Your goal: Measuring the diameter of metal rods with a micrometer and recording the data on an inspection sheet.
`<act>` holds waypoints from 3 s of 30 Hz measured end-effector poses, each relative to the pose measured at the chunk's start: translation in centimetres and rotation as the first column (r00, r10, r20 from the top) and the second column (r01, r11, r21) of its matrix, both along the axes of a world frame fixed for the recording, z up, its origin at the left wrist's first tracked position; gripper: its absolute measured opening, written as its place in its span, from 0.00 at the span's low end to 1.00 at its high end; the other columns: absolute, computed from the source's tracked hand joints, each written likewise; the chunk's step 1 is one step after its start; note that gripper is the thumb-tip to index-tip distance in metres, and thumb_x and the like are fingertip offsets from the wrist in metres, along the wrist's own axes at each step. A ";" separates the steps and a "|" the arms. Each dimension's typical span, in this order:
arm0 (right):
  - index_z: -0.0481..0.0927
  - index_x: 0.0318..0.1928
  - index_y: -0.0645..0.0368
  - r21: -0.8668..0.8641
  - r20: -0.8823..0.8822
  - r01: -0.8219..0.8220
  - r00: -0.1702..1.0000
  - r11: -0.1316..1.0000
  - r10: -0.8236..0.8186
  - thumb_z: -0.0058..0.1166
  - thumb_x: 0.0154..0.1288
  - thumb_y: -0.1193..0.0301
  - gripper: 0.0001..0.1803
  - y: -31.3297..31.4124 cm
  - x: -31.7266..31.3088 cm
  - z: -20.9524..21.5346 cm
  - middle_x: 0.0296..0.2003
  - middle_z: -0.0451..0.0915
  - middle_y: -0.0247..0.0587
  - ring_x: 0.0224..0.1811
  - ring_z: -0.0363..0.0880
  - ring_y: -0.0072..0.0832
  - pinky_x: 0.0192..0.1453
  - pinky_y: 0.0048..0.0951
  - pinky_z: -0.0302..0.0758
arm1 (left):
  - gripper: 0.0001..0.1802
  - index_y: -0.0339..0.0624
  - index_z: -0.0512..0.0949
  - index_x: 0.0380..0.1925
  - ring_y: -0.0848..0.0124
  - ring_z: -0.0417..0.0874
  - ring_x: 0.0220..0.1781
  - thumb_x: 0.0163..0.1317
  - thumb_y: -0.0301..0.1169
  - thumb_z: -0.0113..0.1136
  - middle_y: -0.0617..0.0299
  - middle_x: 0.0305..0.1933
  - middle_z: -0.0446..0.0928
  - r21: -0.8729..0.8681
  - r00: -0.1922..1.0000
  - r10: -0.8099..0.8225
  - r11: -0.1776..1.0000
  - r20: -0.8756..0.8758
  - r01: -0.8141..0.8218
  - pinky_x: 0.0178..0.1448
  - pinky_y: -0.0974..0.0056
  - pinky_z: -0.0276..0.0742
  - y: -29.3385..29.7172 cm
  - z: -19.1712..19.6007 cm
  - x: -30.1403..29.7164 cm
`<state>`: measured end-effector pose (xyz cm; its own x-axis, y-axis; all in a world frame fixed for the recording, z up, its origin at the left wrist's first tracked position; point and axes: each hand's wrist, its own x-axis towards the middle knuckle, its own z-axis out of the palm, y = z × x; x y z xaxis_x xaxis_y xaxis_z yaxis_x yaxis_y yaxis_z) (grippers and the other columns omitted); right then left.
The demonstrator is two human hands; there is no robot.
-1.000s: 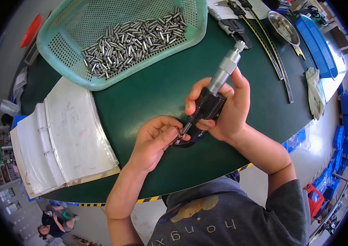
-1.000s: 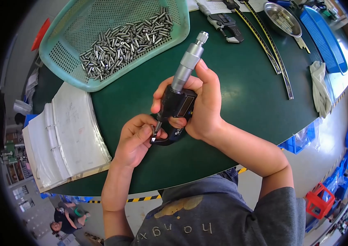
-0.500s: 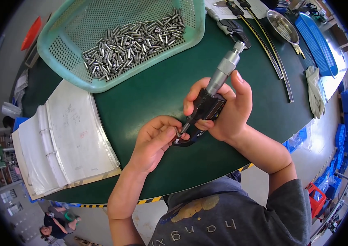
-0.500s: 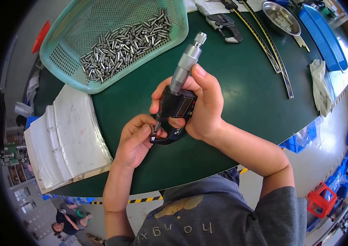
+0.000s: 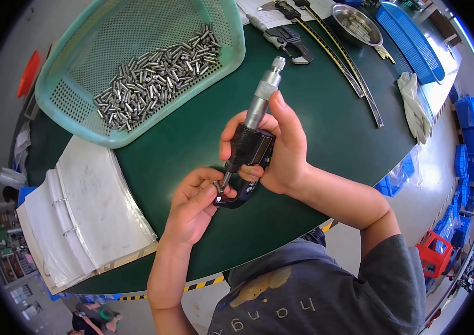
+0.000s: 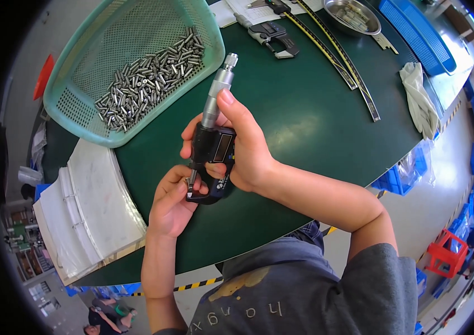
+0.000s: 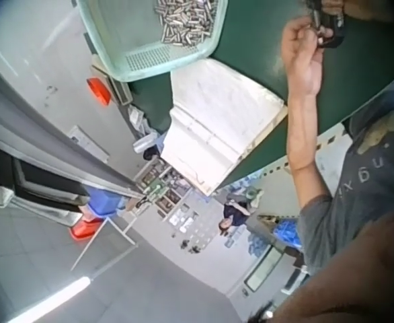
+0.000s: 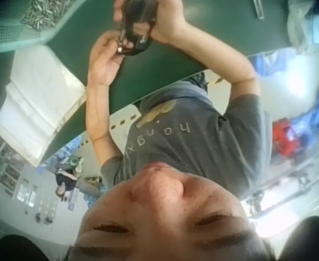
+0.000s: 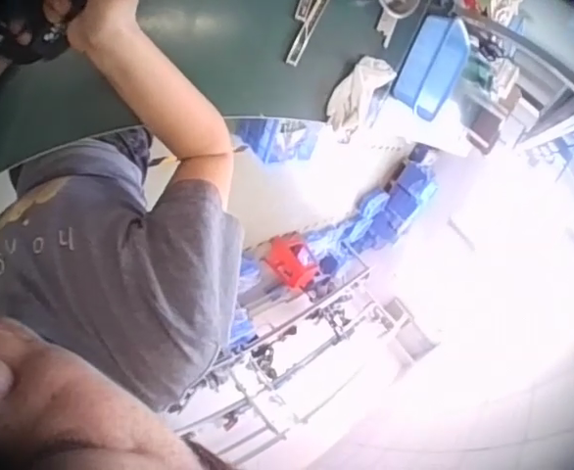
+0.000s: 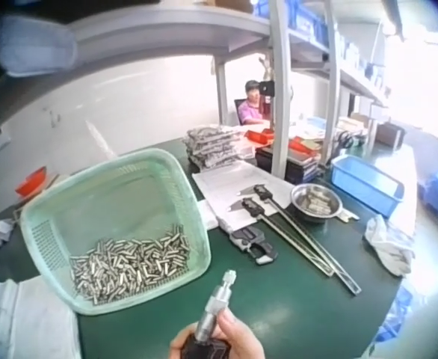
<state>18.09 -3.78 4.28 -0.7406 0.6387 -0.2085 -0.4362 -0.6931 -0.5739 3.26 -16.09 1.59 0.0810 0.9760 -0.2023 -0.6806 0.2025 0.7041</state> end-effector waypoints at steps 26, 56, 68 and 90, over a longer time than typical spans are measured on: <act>0.76 0.33 0.64 0.031 -0.034 -0.057 0.998 0.998 0.058 0.36 0.63 0.35 0.39 0.1 0.1 0.0 0.26 0.78 0.48 0.10 0.62 0.20 0.13 0.20 0.57 | 0.10 0.36 0.73 0.43 0.67 0.81 0.46 0.66 0.30 0.55 0.55 0.40 0.79 0.012 0.996 -0.008 1.000 0.092 0.007 0.54 0.64 0.74 -0.2 -0.5 0.3; 0.75 0.38 0.67 -0.066 -0.011 -0.086 0.996 0.994 0.086 0.26 0.68 0.39 0.39 0.4 0.1 0.2 0.28 0.77 0.49 0.10 0.61 0.22 0.15 0.22 0.60 | 0.09 0.39 0.71 0.42 0.70 0.78 0.45 0.67 0.31 0.52 0.58 0.40 0.76 0.024 0.987 -0.004 1.000 0.161 0.001 0.52 0.66 0.72 -0.3 -0.8 0.7; 0.76 0.34 0.64 0.027 0.009 -0.078 0.997 0.997 0.078 0.38 0.63 0.36 0.38 0.2 0.2 0.1 0.26 0.78 0.47 0.10 0.63 0.20 0.13 0.21 0.59 | 0.10 0.38 0.71 0.43 0.70 0.78 0.46 0.66 0.31 0.51 0.57 0.40 0.77 0.035 0.988 -0.041 0.999 0.149 0.036 0.52 0.66 0.71 -0.1 -0.7 0.7; 0.75 0.38 0.66 -0.083 0.039 -0.088 0.995 0.993 0.092 0.26 0.65 0.34 0.43 0.3 0.0 0.4 0.26 0.77 0.47 0.09 0.61 0.21 0.14 0.22 0.58 | 0.09 0.39 0.71 0.43 0.68 0.77 0.48 0.66 0.29 0.53 0.58 0.42 0.75 0.054 0.975 -0.041 0.998 0.218 0.029 0.54 0.65 0.71 -0.2 -1.2 0.5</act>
